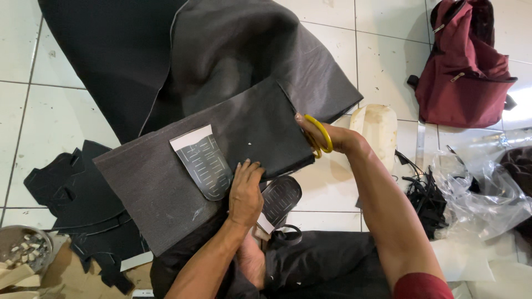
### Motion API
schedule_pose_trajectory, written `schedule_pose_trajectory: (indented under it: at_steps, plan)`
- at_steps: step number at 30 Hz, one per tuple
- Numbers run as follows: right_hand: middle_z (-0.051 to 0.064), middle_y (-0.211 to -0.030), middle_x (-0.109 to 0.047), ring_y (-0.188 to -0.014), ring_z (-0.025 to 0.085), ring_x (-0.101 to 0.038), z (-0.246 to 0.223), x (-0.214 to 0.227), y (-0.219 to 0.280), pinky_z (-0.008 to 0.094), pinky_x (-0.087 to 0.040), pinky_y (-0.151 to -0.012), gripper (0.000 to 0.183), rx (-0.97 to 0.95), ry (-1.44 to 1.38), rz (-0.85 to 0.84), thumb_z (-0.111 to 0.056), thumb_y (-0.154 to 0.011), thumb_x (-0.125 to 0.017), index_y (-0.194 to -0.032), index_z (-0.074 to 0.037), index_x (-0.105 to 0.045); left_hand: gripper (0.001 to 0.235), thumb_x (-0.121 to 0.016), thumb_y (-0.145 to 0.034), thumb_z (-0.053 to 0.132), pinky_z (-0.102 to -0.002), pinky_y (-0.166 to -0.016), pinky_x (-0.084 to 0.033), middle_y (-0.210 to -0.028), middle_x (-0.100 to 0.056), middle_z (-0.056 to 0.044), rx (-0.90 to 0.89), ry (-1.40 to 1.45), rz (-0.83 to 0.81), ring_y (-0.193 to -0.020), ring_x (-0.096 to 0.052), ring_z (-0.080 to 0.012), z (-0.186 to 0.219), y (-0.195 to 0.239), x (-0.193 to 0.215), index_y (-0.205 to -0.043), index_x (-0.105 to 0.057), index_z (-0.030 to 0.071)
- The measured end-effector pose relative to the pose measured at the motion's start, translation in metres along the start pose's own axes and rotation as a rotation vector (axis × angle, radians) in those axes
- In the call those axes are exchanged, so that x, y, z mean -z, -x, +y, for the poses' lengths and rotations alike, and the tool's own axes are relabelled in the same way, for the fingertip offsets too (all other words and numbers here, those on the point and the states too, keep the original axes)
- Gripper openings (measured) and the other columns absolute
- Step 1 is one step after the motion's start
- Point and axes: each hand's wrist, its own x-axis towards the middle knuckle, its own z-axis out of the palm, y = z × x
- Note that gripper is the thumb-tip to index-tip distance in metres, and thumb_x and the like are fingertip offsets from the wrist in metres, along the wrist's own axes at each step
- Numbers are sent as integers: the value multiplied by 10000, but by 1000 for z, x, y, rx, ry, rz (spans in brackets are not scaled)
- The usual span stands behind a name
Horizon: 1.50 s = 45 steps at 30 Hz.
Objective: The person sits on the floor and cuts a large piece of black fabric using yellow scissors. They then apply a white substance to the cut fabric piece using a small tool.
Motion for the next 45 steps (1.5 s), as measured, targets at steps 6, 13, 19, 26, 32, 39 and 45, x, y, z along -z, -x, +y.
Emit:
schedule_pose_trajectory:
  at_steps: [6, 13, 19, 26, 32, 39, 45]
  plan:
    - [139, -915, -586, -864, 249, -555, -14, -9, -11, 388, -496, -753, 486, 97, -7, -10, -489, -876, -543, -980, -20, -616, 227, -439, -883, 16, -481, -1038, -347, -1100, -597, -114, -16, -30, 0, -1148, -524, -360, -7, 4, -8, -1054, -574, 81]
    - [240, -1255, -528, -1210, 330, -476, -28, -25, -10, 463, -378, -1019, 728, 27, 74, -22, -613, -838, -463, -1212, 3, -560, 213, -397, -911, 48, -458, -1046, -339, -1057, -598, -107, 24, 51, 39, -1130, -536, -348, -2, 2, -1, -1032, -568, 84]
    - [214, -1116, -538, -1080, 314, -499, -30, -22, 0, 449, -409, -941, 657, 13, 98, -31, -588, -845, -481, -1114, 4, -580, 235, -347, -917, 55, -429, -1058, -331, -1010, -593, -89, 94, 184, 129, -1097, -555, -336, -5, -2, 1, -988, -567, 100]
    - [182, -950, -550, -923, 294, -527, -31, -18, 6, 431, -445, -847, 588, 24, 108, -54, -558, -853, -504, -996, 4, -603, 197, -383, -883, 10, -477, -1028, -346, -953, -591, -115, 64, 143, 98, -1060, -556, -375, -1, -2, 5, -927, -558, 90]
    - [151, -784, -563, -766, 274, -555, -27, -14, 5, 414, -482, -754, 542, 8, 135, -74, -528, -862, -526, -878, 4, -627, 216, -366, -878, 24, -465, -1042, -325, -946, -586, -93, 105, 224, 142, -1054, -559, -352, -6, -2, 2, -930, -560, 104]
    - [97, -533, -483, -471, 213, -525, -27, -14, -6, 321, -477, -495, 505, 80, -82, -94, -511, -884, -526, -683, -49, -563, 190, -383, -857, -9, -464, -1031, -335, -907, -578, -99, 131, 226, 105, -1040, -559, -362, -7, 0, 0, -879, -528, 111]
    - [103, -521, -498, -496, 234, -557, -28, -20, -8, 333, -477, -521, 571, 197, 137, 16, -556, -898, -454, -606, -74, -551, 199, -402, -825, -32, -468, -1037, -333, -909, -584, -92, 132, 183, 91, -1039, -566, -348, -6, 0, 1, -870, -533, 110]
